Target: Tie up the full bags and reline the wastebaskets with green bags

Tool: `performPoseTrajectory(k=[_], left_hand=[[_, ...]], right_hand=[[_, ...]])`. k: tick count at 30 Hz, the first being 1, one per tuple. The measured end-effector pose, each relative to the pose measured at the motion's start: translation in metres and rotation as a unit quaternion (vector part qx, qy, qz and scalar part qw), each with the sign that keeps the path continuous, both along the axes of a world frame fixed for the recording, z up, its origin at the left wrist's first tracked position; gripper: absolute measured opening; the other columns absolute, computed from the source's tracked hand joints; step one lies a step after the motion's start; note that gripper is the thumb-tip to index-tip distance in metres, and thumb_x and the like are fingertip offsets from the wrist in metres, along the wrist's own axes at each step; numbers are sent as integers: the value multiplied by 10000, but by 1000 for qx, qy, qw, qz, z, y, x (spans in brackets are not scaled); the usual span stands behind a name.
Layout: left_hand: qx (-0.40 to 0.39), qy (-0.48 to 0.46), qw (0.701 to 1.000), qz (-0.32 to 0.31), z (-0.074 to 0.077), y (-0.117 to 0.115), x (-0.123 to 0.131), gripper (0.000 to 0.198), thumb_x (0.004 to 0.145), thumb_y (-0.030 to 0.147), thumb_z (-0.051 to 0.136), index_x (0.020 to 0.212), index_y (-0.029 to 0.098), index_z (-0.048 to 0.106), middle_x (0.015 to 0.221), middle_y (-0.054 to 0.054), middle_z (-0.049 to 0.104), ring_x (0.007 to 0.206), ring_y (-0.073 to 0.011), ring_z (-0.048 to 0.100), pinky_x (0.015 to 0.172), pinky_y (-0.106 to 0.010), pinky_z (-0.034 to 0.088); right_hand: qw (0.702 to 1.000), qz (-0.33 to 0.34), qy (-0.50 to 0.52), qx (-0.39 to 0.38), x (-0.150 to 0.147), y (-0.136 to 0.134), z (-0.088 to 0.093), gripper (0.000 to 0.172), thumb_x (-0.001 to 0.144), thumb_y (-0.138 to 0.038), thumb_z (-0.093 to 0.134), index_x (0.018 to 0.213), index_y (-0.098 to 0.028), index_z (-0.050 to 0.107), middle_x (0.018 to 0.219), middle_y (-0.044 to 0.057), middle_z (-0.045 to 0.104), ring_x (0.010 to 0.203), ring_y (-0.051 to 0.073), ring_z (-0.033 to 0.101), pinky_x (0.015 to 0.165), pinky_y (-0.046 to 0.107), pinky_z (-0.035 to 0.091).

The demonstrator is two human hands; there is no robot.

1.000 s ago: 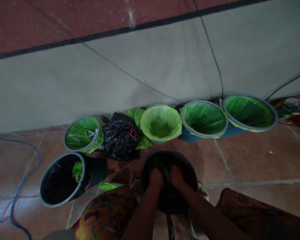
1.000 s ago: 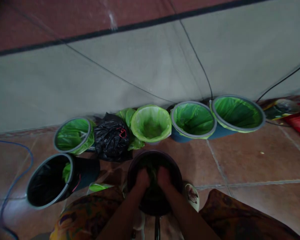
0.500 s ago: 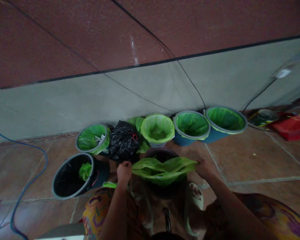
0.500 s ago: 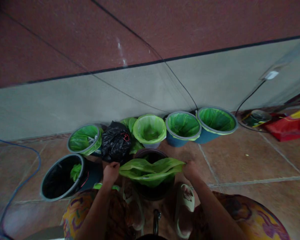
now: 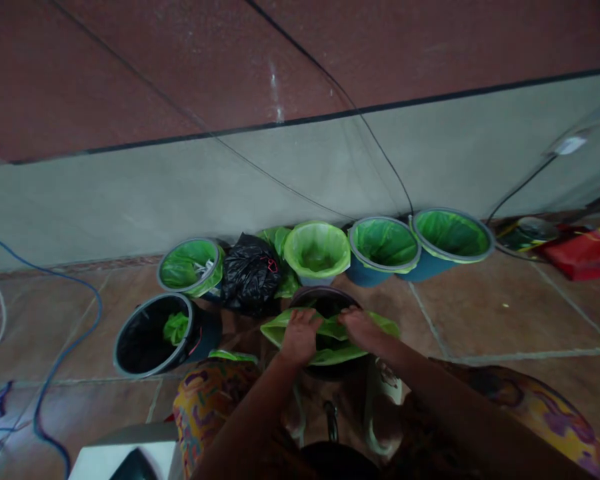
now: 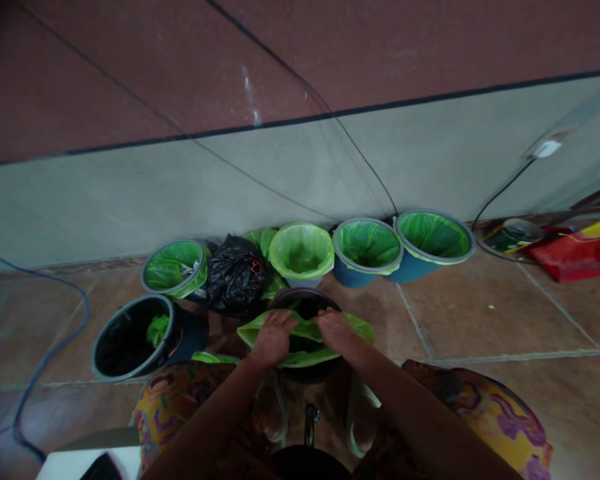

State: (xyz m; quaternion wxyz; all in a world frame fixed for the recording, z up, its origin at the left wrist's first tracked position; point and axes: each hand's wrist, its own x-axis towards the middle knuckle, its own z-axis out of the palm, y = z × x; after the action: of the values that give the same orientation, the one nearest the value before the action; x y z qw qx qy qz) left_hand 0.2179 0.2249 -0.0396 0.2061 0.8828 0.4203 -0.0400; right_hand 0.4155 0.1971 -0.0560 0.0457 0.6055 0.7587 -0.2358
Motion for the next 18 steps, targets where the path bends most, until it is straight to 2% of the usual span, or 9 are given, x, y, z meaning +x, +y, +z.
performPoseTrajectory(k=[2, 5, 7, 9, 11, 13, 15, 18], left_hand=[[-22, 33, 999, -33, -12, 4, 10, 451, 818, 118, 537, 1252, 177, 647, 1356, -140, 600, 1298, -289, 491, 1205, -482, 230], [-21, 82, 996, -14, -26, 10, 18, 345, 859, 96, 476, 1116, 157, 699, 1190, -158, 677, 1227, -291, 541, 1197, -514, 207], [-26, 87, 996, 23, -31, 15, 19, 331, 898, 98, 423, 1038, 162, 716, 1115, -149, 706, 1175, -276, 579, 1180, -496, 235], [-36, 59, 995, 74, -32, 19, 19, 309, 917, 129, 429, 1030, 169, 714, 1099, -132, 719, 1123, -255, 615, 1128, -441, 315], [-57, 11, 989, 134, -32, 24, 18, 278, 913, 160, 464, 1035, 172, 713, 1066, -108, 732, 1049, -227, 647, 1021, -355, 406], [-96, -42, 974, 201, -33, 30, 14, 253, 900, 178, 491, 991, 167, 727, 957, -76, 741, 931, -194, 667, 877, -282, 453], [-133, -86, 952, 261, -34, 38, 8, 242, 896, 194, 501, 925, 153, 738, 812, -46, 720, 794, -165, 656, 743, -243, 448], [-153, -118, 932, 307, -37, 47, -5, 277, 916, 227, 481, 887, 133, 740, 713, -25, 683, 676, -138, 615, 636, -224, 415]], right_hand=[[999, 15, -45, -14, 0, -3, -14, 309, 859, -88, 505, 1049, -133, 746, 1092, 144, 692, 1109, 271, 582, 977, 362, 413], [996, 8, -89, -11, 3, -10, -28, 328, 882, -95, 475, 1087, -139, 726, 1187, 162, 647, 1181, 304, 520, 977, 407, 402], [995, -10, -99, -4, 4, -13, -29, 328, 895, -103, 467, 1099, -148, 719, 1213, 166, 631, 1192, 301, 502, 992, 414, 385], [994, -30, -101, 5, 3, -13, -27, 313, 913, -131, 471, 1112, -159, 712, 1224, 165, 625, 1188, 293, 498, 993, 410, 375], [994, -36, -100, 12, 2, -11, -25, 293, 888, -182, 556, 1143, -164, 698, 1239, 162, 620, 1186, 297, 495, 989, 409, 370], [995, -35, -89, 22, 1, -9, -25, 362, 828, -249, 662, 1179, -162, 681, 1260, 162, 612, 1192, 313, 487, 990, 419, 373], [996, -43, -65, 36, 0, -6, -29, 375, 806, -298, 694, 1156, -163, 688, 1247, 157, 622, 1195, 325, 488, 994, 436, 375], [996, -80, 6, 42, 5, 0, -39, 203, 891, -276, 575, 973, -164, 724, 1101, 133, 676, 1116, 289, 549, 965, 407, 399]])
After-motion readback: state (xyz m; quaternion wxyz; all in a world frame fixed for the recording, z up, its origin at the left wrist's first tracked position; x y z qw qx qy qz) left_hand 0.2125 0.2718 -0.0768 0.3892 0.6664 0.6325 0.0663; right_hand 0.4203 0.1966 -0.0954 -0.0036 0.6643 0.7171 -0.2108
